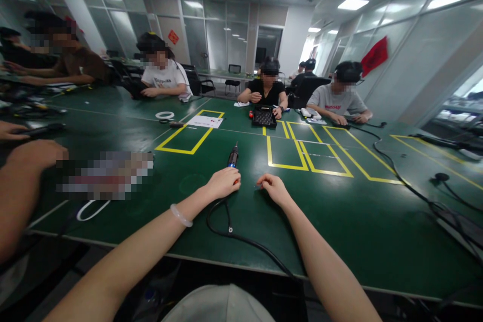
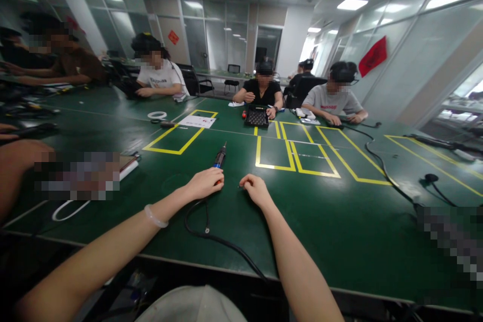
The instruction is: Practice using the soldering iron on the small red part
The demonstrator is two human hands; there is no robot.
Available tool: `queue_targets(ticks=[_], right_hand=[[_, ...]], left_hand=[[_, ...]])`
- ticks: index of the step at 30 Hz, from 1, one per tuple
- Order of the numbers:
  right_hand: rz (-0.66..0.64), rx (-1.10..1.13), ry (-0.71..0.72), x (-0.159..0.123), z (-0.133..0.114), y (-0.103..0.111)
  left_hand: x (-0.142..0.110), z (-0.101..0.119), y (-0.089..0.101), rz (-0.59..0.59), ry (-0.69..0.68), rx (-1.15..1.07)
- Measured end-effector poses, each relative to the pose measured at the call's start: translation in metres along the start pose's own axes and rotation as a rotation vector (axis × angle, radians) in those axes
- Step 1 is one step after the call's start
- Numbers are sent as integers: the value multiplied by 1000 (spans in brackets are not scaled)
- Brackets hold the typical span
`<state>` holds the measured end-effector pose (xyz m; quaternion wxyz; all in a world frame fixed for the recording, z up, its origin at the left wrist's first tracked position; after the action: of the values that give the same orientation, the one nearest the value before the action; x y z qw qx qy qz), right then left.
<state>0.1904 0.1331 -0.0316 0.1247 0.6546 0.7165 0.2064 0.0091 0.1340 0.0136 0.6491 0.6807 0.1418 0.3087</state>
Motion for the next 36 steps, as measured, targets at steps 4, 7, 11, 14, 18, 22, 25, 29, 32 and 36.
queue_targets(ticks=[4,7,11,14,18,22,25,29,32,36], right_hand=[[-10,2,1,1,0,-1],[-20,17,2,1,1,-2],[-23,23,-3,1,2,-4],[-28,20,-4,0,1,-4],[-31,24,-12,-1,-1,-4],[-34,6,-7,-2,-3,-4],[-29,-8,-2,-3,-4,-3],[-33,-18,4,-3,-4,-3],[-30,-18,2,-4,-5,-3],[-32,-21,5,-4,-5,-4]], left_hand=[[-28,-32,8,-52,50,7],[-52,-59,14,-94,90,19],[-84,-97,22,-147,160,22],[-106,-126,26,-185,185,21],[-130,-159,31,-213,166,4],[-144,-171,42,-191,172,24],[-148,-167,57,-84,267,156],[-148,-150,69,22,365,319],[-145,-142,72,50,394,311],[-135,-135,81,99,535,159]])
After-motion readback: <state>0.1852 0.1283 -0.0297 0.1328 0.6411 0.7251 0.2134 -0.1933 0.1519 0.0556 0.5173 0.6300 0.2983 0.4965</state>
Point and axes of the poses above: each hand's wrist, its own x-axis towards the middle knuckle, its own y-axis out of the back of the hand, z = x × y, the point moved 6 cm from there along x, towards the middle knuckle, and after that the axes turned 9 degrees about -y, right-handed, at the moved point
